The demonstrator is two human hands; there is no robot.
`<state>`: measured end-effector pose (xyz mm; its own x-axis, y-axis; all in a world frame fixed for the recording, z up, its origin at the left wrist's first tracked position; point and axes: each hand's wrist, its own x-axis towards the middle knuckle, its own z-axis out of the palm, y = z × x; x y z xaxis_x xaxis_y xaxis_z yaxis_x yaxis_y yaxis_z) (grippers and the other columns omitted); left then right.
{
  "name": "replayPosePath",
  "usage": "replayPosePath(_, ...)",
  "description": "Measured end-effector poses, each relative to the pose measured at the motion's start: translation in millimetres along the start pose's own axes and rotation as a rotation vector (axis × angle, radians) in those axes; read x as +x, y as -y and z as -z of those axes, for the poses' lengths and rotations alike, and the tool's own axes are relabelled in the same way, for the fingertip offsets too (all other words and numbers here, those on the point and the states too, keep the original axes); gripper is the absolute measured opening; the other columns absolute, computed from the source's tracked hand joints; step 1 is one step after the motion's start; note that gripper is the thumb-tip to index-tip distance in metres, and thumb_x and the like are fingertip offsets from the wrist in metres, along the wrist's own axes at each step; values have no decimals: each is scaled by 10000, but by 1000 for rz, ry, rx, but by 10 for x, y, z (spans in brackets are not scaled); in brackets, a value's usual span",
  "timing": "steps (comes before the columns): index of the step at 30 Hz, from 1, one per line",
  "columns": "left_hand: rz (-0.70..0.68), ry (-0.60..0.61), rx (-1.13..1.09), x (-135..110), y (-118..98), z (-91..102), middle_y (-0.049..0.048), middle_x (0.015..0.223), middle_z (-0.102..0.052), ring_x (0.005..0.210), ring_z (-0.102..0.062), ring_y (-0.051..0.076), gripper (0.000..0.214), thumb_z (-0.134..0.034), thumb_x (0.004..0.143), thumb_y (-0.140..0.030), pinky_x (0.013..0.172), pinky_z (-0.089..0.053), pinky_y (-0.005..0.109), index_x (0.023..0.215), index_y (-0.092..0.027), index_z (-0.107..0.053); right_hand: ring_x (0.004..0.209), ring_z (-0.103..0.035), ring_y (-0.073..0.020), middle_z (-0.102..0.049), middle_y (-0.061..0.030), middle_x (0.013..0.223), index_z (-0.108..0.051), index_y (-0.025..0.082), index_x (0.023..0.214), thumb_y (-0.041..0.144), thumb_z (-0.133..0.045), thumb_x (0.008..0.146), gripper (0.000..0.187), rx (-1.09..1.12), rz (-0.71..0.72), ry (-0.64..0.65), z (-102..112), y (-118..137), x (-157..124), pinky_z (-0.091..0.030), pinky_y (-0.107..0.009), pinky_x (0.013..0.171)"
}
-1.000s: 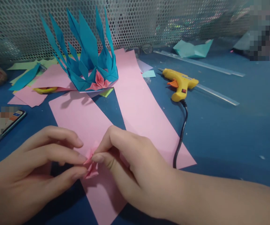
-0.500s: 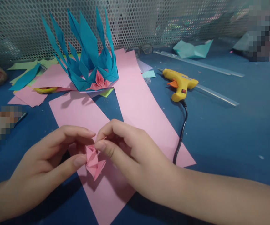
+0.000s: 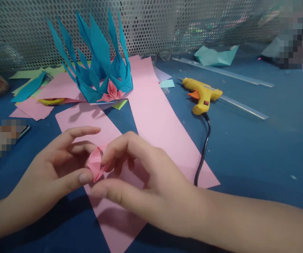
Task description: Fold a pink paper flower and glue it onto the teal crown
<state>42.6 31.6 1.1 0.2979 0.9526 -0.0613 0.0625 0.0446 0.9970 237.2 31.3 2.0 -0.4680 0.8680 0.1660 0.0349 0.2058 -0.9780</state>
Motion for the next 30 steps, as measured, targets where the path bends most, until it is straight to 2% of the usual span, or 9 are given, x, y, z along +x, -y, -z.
replayPosePath(2, 17, 4, -18, 4, -5, 1, -65, 706, -622, 589, -618, 99, 524, -769, 703, -132, 562, -545, 181, 1156, -291, -561, 750, -637, -87, -660, 26, 822, -612, 204, 862, 107, -727, 781, 171, -95, 45, 30, 7, 19, -1, -527, -169, 704)
replayPosePath(5, 46, 35, -45, 2, 5, 1, -59, 688, -658, 553, -627, 116, 472, -777, 723, -201, 516, -527, 200, 1119, -283, -533, 679, -632, -81, -663, 20, 767, -618, 201, 802, 99, -669, 825, 116, -185, 90, 26, 21, 29, 1, -522, -172, 651)
replayPosePath(9, -27, -2, 33, -9, 30, 2, -39, 697, -651, 597, -630, 125, 209, -636, 869, -428, 525, -525, 209, 969, -267, -549, 727, -635, -107, -656, 11, 768, -594, 209, 766, 123, -682, 805, 129, -219, 111, -58, 21, 17, 0, -527, -205, 683)
replayPosePath(11, -112, -30, 154, -19, 39, 2, -16, 792, -652, 704, -648, 131, 121, -574, 916, -379, 592, -545, 214, 920, -258, -571, 716, -629, -106, -650, 16, 760, -589, 216, 780, 152, -676, 824, 117, -189, 74, -93, 6, 7, -8, -528, -204, 663)
replayPosePath(13, -215, -75, 284, -28, 49, 3, -2, 906, -652, 851, -657, 149, 23, -606, 890, -261, 712, -556, 237, 904, -258, -588, 698, -624, -95, -640, 27, 768, -578, 228, 831, 160, -662, 845, 109, -136, 29, -130, -13, -4, -19, -529, -185, 636)
replayPosePath(17, -356, -150, 443, -40, 73, 7, -2, 942, -615, 988, -599, 174, 126, -645, 837, -170, 871, -506, 299, 886, -265, -580, 686, -614, -77, -591, 50, 782, -518, 257, 924, 141, -668, 840, 207, -63, -2, -156, -36, -24, -28, -537, -156, 626)
replayPosePath(22, -395, -201, 525, -63, 80, 10, -11, 1025, -571, 1072, -548, 189, 189, -738, 767, -179, 905, -474, 316, 859, -285, -612, 680, -619, -73, -619, 43, 792, -554, 241, 859, 76, -625, 836, 181, -125, 26, -138, -20, -13, -3, -533, -152, 615)
replayPosePath(26, -400, -161, 543, -61, 57, 3, -33, 960, -612, 959, -598, 142, 189, -705, 775, -121, 855, -492, 263, 848, -288, -652, 727, -672, -83, -705, 35, 804, -651, 220, 855, 74, -614, 837, 152, -143, 12, -65, -9, 15, 12, -545, -153, 654)
replayPosePath(30, -358, -174, 525, -56, 40, -6, -40, 877, -646, 877, -625, 133, 163, -679, 774, -113, 777, -503, 244, 785, -275, -667, 713, -696, -118, -739, 23, 804, -707, 231, 848, 154, -711, 794, 94, -164, -32, -43, -12, 33, 20, -570, -195, 653)
